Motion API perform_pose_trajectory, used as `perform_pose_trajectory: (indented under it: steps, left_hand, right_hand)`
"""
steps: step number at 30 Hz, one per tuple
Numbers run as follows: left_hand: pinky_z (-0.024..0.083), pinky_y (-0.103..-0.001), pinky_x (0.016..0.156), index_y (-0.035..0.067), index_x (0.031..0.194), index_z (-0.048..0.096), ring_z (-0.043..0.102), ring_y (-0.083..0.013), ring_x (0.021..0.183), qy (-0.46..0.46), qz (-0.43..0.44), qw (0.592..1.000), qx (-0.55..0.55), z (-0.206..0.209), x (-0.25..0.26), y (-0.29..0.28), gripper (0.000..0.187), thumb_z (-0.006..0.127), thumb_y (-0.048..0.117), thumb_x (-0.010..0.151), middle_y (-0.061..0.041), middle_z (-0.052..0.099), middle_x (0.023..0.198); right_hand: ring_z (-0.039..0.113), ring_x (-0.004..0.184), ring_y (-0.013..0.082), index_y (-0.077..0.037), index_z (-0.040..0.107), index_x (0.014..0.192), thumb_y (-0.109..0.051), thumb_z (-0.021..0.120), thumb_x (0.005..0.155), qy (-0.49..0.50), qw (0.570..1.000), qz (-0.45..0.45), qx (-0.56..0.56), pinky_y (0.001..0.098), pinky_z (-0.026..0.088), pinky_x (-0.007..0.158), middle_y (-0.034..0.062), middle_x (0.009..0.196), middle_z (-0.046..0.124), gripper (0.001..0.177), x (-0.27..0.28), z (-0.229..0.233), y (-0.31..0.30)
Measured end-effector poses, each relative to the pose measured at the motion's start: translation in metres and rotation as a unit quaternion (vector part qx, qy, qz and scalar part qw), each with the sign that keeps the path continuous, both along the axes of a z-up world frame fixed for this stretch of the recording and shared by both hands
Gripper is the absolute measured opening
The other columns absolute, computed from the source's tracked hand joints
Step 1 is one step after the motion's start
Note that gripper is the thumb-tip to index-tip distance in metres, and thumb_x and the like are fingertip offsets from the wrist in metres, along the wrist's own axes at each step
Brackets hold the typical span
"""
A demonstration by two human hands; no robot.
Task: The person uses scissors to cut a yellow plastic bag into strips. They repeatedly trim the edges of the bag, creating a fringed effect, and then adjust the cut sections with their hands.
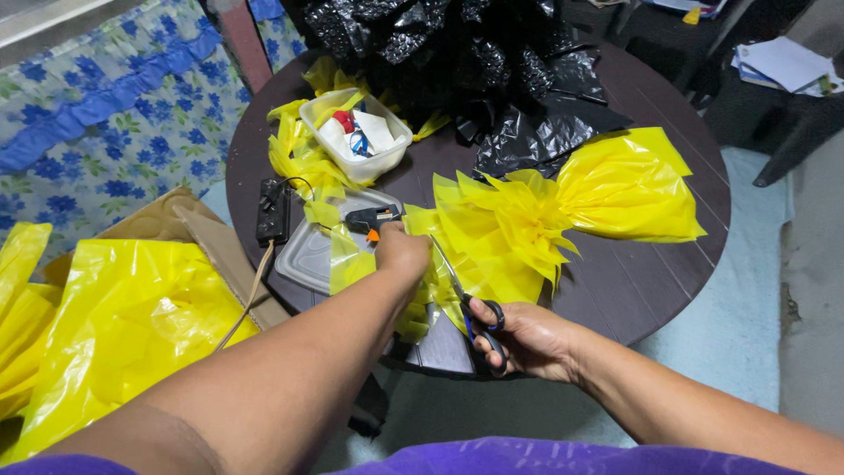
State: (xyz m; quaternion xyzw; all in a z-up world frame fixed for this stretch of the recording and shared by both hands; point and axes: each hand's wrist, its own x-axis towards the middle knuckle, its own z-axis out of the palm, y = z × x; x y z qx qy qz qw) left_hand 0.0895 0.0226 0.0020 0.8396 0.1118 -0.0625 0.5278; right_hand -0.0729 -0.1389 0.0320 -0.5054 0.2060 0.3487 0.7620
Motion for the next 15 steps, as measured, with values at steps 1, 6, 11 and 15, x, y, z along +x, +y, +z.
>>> perform_pose_trajectory:
  steps: [1, 6, 11, 15]
  left_hand:
    - [0.055, -0.038, 0.088, 0.008, 0.133, 0.055, 0.072, -0.0312, 0.101, -0.002, -0.004, 1.000, 0.003, 0.001, 0.003, 0.000, 0.059, 0.076, 0.011, 0.078, -0.019, 0.071, 0.115]
    - [0.056, -0.037, 0.088, 0.016, 0.131, 0.066, 0.075, -0.0288, 0.098, 0.019, -0.052, 0.998, 0.015, 0.000, 0.007, 0.002, 0.054, 0.069, 0.007, 0.077, -0.016, 0.075, 0.109]
    - [0.053, -0.035, 0.096, 0.011, 0.125, 0.073, 0.073, -0.0287, 0.107, 0.007, -0.073, 0.997, 0.038, -0.008, 0.011, 0.005, 0.048, 0.073, 0.009, 0.077, -0.018, 0.074, 0.118]
    - [0.051, -0.035, 0.100, 0.010, 0.127, 0.071, 0.071, -0.0294, 0.113, 0.002, -0.078, 0.996, 0.041, -0.014, 0.014, 0.007, 0.050, 0.073, 0.010, 0.078, -0.018, 0.072, 0.124]
  right_hand:
    - [0.061, 0.053, 0.0097, -0.015, 0.060, 0.092, -0.054, 0.068, 0.087, 0.001, 1.000, 0.002, 0.002, 0.0230, 0.046, 0.050, -0.0015, 0.073, 0.065, 0.040, 0.000, 0.000, 0.000]
    - [0.062, 0.055, 0.0110, -0.013, 0.061, 0.093, -0.060, 0.066, 0.086, 0.005, 1.000, -0.002, 0.021, 0.0236, 0.045, 0.051, -0.0008, 0.074, 0.064, 0.048, 0.001, -0.001, 0.006]
    - [0.061, 0.054, 0.0118, -0.011, 0.063, 0.093, -0.062, 0.067, 0.083, 0.017, 0.999, -0.019, 0.020, 0.0247, 0.046, 0.052, 0.0003, 0.074, 0.065, 0.052, 0.009, -0.003, 0.016]
    - [0.061, 0.055, 0.0111, -0.010, 0.062, 0.093, -0.063, 0.067, 0.084, 0.028, 0.999, -0.020, 0.025, 0.0252, 0.047, 0.052, 0.0002, 0.074, 0.065, 0.054, 0.019, -0.005, 0.020]
